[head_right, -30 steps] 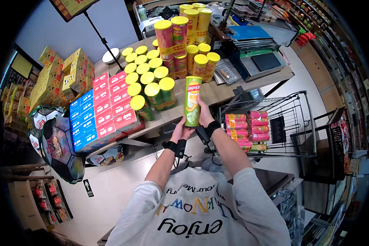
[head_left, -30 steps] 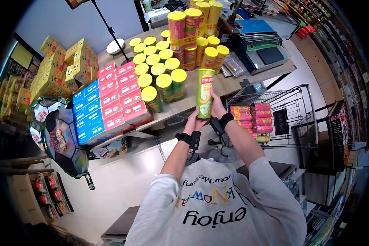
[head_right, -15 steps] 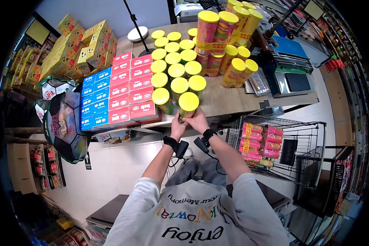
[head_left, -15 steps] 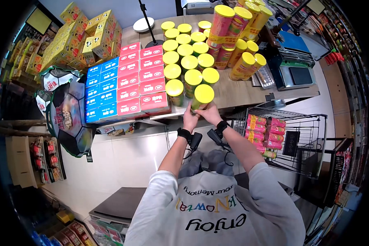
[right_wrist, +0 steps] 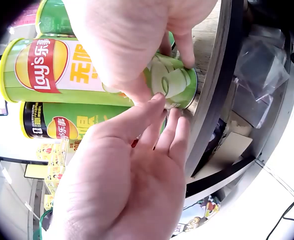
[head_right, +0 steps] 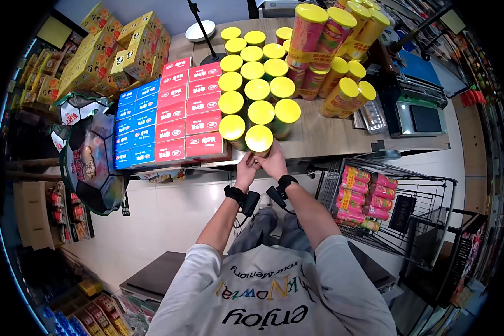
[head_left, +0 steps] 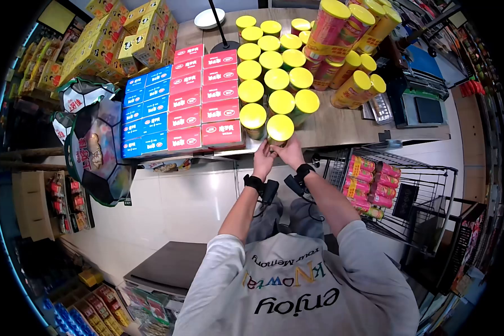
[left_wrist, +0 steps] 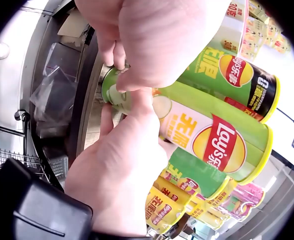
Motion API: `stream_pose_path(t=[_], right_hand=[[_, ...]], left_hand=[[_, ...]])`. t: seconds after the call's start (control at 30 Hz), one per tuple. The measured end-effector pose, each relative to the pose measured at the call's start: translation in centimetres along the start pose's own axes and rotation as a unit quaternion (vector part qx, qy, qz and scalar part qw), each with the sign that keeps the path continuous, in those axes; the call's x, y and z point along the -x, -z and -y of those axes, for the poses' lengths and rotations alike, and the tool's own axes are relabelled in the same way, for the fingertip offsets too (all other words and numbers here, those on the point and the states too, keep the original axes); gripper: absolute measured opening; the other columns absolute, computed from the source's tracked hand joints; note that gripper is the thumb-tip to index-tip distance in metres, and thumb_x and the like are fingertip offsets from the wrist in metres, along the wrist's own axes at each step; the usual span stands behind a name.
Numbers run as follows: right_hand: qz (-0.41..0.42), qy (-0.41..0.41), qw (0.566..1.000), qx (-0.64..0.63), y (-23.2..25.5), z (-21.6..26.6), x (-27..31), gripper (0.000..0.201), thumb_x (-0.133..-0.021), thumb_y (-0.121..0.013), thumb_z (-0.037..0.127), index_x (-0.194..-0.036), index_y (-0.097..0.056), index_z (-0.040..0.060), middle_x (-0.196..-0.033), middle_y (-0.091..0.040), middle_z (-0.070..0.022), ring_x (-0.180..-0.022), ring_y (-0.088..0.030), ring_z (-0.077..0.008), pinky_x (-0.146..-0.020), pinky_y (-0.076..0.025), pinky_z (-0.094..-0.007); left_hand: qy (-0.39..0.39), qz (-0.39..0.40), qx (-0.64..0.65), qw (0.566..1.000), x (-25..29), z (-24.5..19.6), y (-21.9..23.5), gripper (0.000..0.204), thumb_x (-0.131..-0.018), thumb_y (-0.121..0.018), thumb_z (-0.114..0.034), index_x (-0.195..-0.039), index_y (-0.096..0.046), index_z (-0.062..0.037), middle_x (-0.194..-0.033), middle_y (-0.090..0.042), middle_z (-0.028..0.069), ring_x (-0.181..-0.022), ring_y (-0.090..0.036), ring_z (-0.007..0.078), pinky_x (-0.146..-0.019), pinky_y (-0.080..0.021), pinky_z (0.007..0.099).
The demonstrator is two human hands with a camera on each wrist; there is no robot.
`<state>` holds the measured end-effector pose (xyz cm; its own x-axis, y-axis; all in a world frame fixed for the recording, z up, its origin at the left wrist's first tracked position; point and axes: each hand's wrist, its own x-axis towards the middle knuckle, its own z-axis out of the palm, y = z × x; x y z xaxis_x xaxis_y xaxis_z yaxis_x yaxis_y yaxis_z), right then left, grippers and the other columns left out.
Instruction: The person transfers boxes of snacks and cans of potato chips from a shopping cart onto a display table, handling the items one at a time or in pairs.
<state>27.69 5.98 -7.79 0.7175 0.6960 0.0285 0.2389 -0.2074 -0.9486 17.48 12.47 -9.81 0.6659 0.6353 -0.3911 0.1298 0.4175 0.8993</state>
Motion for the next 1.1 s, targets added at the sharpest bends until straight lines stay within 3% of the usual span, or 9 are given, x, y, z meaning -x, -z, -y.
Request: stream_pose_path(t=[0.07, 0.5, 0.57, 0.6, 0.67, 0.73, 0.83, 0.87, 1.1], right_hand=[[-0.007, 0.005, 1.000, 0.002, -0.1, -0.4, -0.1, 0.064, -0.057, -0.074, 0.004, -0.113, -0.044, -0.0008, -0.107, -0.051, -0.0186, -0.102, -0.051, -0.0342, -0.085, -0.043, -0.0363], [0.028, -0.026, 0.999, -0.033, 0.9, -1.8, -0.1, 0.064, -0.060, -0.071, 0.002, -0.117, -0.041, 0.0003, -0.111, -0.049, -0.0194, -0.105, -0.049, -0.0348, -0.086, -0.042, -0.0377], [0.036, -0.045, 0.998, -0.036, 1.0, -1.7, 0.1, 0.064, -0.061, -0.071, 0.001, -0.118, -0.041, 0.0011, -0.113, -0.048, -0.0196, -0.105, -0.049, -0.0346, -0.087, -0.042, -0.0377], [0.012, -0.011, 1.000, -0.011, 1.3, -1.3, 0.5, 0.063, -0.063, -0.069, 0.000, -0.119, -0.040, 0.0020, -0.114, -0.048, -0.0197, -0.106, -0.050, -0.0326, -0.086, -0.043, -0.0367], [-0.020, 0.020, 0.999, 0.016, 1.9, -1.5, 1.7, 0.062, -0.065, -0.067, -0.001, -0.120, -0.040, 0.0029, -0.115, -0.048, -0.0199, -0.106, -0.050, -0.0305, -0.085, -0.044, -0.0357], [-0.060, -0.105, 0.992, -0.028, 2.7, -2.9, 3.4, 0.051, -0.070, -0.062, -0.003, -0.117, -0.042, 0.0029, -0.109, -0.052, -0.0184, -0.098, -0.056, -0.0257, -0.079, -0.047, -0.0325], [-0.052, -0.142, 0.988, 0.012, 6.7, -5.6, 7.2, 0.041, -0.074, -0.056, -0.004, -0.113, -0.045, 0.0014, -0.102, -0.056, -0.0160, -0.087, -0.060, -0.0216, -0.073, -0.049, -0.0298], [-0.090, -0.156, 0.984, -0.001, 8.0, -6.8, 8.7, 0.032, -0.074, -0.054, -0.003, -0.106, -0.049, -0.0001, -0.094, -0.059, -0.0139, -0.078, -0.061, -0.0215, -0.070, -0.049, -0.0288], [-0.217, -0.286, 0.933, 0.013, 20.4, -16.7, 23.1, 0.023, -0.075, -0.050, 0.001, -0.098, -0.053, -0.0031, -0.082, -0.061, -0.0126, -0.074, -0.061, -0.0200, -0.068, -0.048, -0.0269]], left_hand=[[0.020, 0.007, 0.035, 0.999, 0.2, -0.6, -0.1, 0.071, -0.073, -0.057, 0.009, -0.133, -0.019, 0.0081, -0.134, -0.031, 0.0214, -0.125, -0.033, 0.0248, -0.101, -0.031, 0.0311], [0.029, 0.022, 0.007, 0.999, 0.7, -0.5, -0.9, 0.075, -0.072, -0.059, 0.004, -0.134, -0.018, 0.0053, -0.135, -0.028, 0.0215, -0.123, -0.035, 0.0260, -0.097, -0.036, 0.0300], [0.018, -0.010, 0.004, 1.000, 1.2, -0.6, -1.0, 0.067, -0.071, -0.056, 0.006, -0.131, -0.026, 0.0056, -0.129, -0.037, 0.0217, -0.114, -0.046, 0.0249, -0.092, -0.040, 0.0289], [0.018, -0.007, 0.001, 1.000, 1.2, -0.3, -0.7, 0.067, -0.071, -0.056, 0.006, -0.131, -0.026, 0.0056, -0.129, -0.037, 0.0217, -0.114, -0.046, 0.0249, -0.092, -0.040, 0.0289], [0.056, -0.048, -0.006, 0.997, 1.3, 1.4, 0.2, 0.050, -0.074, -0.056, 0.005, -0.122, -0.041, 0.0036, -0.114, -0.052, 0.0158, -0.098, -0.056, 0.0196, -0.080, -0.046, 0.0272], [0.084, -0.032, -0.018, 0.996, 1.7, 3.0, 0.2, 0.042, -0.075, -0.053, 0.004, -0.117, -0.045, 0.0031, -0.107, -0.056, 0.0135, -0.091, -0.057, 0.0182, -0.076, -0.047, 0.0277], [0.132, 0.021, -0.068, 0.989, 2.8, 4.5, -1.8, 0.034, -0.077, -0.046, 0.002, -0.111, -0.050, 0.0011, -0.097, -0.061, 0.0105, -0.084, -0.060, 0.0174, -0.071, -0.049, 0.0290], [0.156, 0.046, -0.091, 0.982, 2.9, 5.1, -2.9, 0.035, -0.077, -0.046, 0.002, -0.112, -0.049, 0.0006, -0.098, -0.061, 0.0105, -0.084, -0.060, 0.0176, -0.071, -0.049, 0.0291], [0.241, 0.219, -0.131, 0.936, 5.0, 8.4, -15.1, 0.035, -0.079, -0.047, -0.001, -0.114, -0.048, -0.0001, -0.099, -0.061, 0.0101, -0.086, -0.059, 0.0155, -0.070, -0.046, 0.0270]])
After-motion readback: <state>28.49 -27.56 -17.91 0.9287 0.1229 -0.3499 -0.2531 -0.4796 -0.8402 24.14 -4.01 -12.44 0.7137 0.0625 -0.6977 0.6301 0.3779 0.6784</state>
